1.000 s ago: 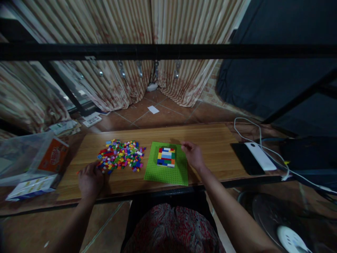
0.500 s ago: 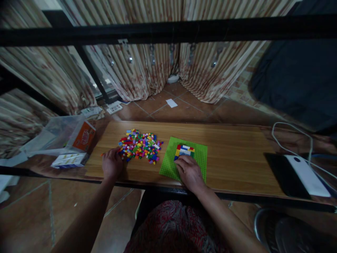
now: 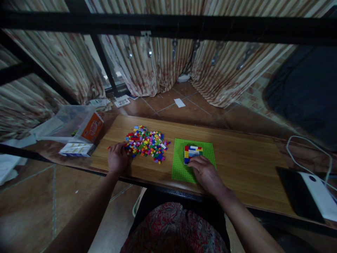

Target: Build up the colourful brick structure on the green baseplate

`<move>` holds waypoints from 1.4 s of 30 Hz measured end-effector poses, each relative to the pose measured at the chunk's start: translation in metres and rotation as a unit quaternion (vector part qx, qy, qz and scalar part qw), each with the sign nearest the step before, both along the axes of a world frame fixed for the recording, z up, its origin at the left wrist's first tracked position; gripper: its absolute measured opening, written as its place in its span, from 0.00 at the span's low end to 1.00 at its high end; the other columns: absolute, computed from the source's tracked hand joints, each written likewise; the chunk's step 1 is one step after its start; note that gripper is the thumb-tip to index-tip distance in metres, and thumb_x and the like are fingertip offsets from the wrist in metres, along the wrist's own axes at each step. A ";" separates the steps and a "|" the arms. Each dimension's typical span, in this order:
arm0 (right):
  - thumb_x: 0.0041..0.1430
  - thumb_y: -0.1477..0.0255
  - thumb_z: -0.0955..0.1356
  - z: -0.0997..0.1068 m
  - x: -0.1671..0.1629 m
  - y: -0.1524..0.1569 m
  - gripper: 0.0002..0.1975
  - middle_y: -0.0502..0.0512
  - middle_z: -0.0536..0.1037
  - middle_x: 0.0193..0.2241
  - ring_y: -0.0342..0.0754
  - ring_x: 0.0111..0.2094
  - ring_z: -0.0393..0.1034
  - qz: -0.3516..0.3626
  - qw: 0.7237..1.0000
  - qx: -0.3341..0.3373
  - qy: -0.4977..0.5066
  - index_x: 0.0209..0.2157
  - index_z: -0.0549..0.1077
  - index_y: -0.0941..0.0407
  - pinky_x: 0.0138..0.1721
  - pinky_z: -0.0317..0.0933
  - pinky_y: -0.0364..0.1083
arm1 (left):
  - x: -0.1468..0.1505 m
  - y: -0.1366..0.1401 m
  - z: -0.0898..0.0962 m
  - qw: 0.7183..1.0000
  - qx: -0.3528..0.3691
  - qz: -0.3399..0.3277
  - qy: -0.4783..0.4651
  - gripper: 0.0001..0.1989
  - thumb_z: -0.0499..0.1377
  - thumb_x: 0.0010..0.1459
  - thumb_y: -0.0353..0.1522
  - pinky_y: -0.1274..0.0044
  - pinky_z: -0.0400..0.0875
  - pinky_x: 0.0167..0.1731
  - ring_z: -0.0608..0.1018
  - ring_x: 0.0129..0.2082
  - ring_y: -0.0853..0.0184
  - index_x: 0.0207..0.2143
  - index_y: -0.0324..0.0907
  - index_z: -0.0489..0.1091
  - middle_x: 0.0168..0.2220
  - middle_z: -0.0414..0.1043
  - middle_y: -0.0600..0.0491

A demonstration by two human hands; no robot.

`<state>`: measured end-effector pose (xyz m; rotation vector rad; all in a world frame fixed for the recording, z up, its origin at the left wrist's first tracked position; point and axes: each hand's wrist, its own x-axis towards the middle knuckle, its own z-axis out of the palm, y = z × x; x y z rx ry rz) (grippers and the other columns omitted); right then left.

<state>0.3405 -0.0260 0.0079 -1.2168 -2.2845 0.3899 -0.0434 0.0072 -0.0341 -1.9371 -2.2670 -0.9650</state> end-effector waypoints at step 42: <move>0.62 0.76 0.63 0.003 -0.127 0.063 0.13 0.55 0.75 0.46 0.49 0.48 0.69 -0.003 0.989 -0.088 -0.118 0.44 0.76 0.52 0.49 0.60 0.45 | -0.004 0.000 -0.003 1.000 0.013 -0.001 0.008 0.14 0.50 0.59 0.26 0.66 0.65 0.48 0.73 0.44 0.56 0.44 0.40 0.72 0.43 0.76 0.45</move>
